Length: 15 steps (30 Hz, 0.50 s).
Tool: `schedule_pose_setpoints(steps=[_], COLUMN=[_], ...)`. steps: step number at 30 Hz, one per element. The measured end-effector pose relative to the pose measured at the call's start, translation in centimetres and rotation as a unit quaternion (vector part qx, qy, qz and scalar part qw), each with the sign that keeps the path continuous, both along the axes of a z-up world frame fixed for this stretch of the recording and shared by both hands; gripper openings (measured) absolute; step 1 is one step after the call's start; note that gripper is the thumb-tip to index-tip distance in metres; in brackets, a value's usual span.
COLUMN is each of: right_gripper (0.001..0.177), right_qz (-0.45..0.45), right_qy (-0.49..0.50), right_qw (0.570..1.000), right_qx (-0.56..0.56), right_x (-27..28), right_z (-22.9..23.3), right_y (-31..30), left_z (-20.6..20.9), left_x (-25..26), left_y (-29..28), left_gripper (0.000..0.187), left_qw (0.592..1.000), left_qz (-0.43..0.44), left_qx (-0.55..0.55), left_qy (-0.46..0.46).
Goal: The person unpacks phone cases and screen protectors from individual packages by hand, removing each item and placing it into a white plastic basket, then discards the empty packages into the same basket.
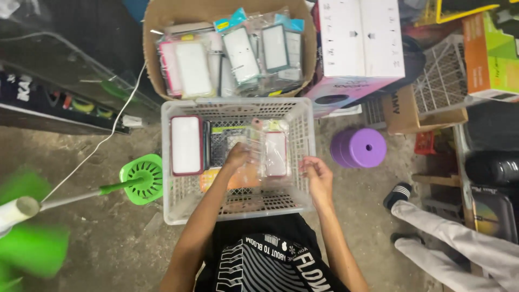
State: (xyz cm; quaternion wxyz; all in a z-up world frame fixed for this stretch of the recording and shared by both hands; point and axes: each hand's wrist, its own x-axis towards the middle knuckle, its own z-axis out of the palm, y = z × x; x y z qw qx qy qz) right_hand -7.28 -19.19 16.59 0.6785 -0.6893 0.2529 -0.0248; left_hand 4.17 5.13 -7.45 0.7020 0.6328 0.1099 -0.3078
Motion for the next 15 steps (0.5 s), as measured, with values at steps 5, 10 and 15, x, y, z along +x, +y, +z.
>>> schedule_pose_setpoints(steps=[5, 10, 15], right_gripper=[0.020, 0.018, 0.021], right_qz=[-0.011, -0.008, -0.002], right_qy=[-0.014, 0.016, 0.062], right_qw=[0.998, 0.996, 0.995], right_qx=[0.066, 0.092, 0.072], right_x=[-0.7, 0.0, 0.7], right_z=[-0.6, 0.2, 0.3], right_y=[-0.6, -0.3, -0.7], left_z=[-1.8, -2.2, 2.9], left_x=[-0.2, -1.0, 0.2], left_y=[2.7, 3.8, 3.4], left_gripper=[0.015, 0.018, 0.034], left_qw=[0.964, 0.982, 0.961], left_qz=[0.046, 0.102, -0.023], left_qx=[0.243, 0.159, 0.274], left_qy=[-0.100, 0.006, -0.001])
